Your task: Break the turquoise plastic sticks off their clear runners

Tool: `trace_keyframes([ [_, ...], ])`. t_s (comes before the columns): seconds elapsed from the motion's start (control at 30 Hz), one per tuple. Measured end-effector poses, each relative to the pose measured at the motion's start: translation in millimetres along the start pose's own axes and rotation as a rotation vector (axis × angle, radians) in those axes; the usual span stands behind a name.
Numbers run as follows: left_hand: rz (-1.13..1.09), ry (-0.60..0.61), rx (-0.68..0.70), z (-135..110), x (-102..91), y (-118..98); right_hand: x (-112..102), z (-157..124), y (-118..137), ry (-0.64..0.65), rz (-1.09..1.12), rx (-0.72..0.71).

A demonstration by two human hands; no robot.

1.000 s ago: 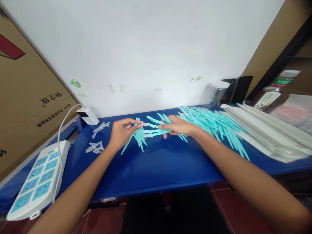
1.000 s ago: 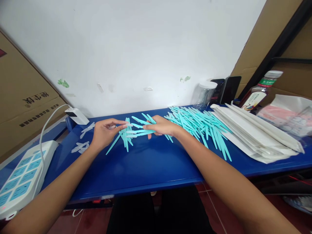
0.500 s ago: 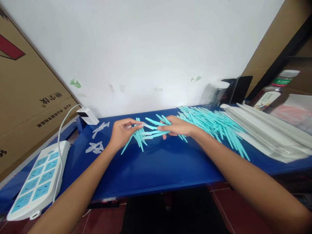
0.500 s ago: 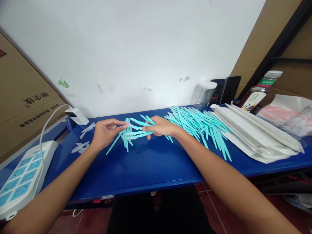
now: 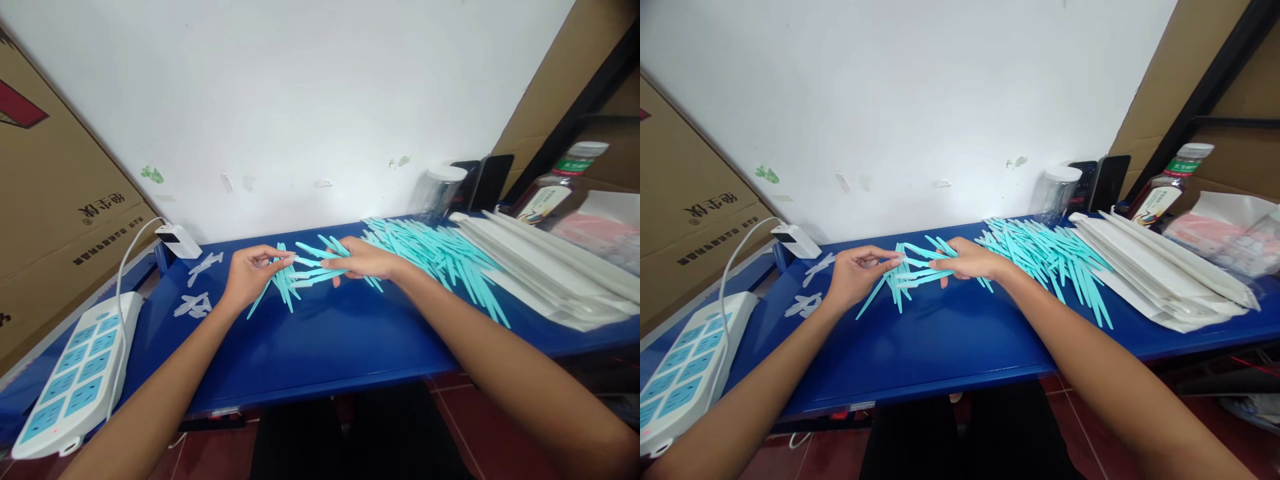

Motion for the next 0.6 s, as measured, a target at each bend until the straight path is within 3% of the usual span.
trace_keyframes([
  [0.27, -0.152, 0.086, -0.089, -7.5, 19.5, 0.3, 5.6, 1.5, -3.4, 0.018, -0.006, 0.003],
  [0.47, -0.138, 0.082, -0.083, -5.4, 18.6, 0.6, 6.9, 1.7, -2.5, 0.037, 0.009, -0.015],
  [0.6, -0.115, 0.052, -0.151, -1.8, 13.8, 12.7, 1.7, 5.5, -7.5, -0.018, 0.004, -0.003],
])
Point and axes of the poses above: each hand's wrist, its own z-axis towards the middle knuckle, its own x-axis out of the palm, y = z × x, the point moved 9 cm from there along z, towards the middle knuckle, and after that the axes turned 8 degrees about x, right-handed, at the moved point
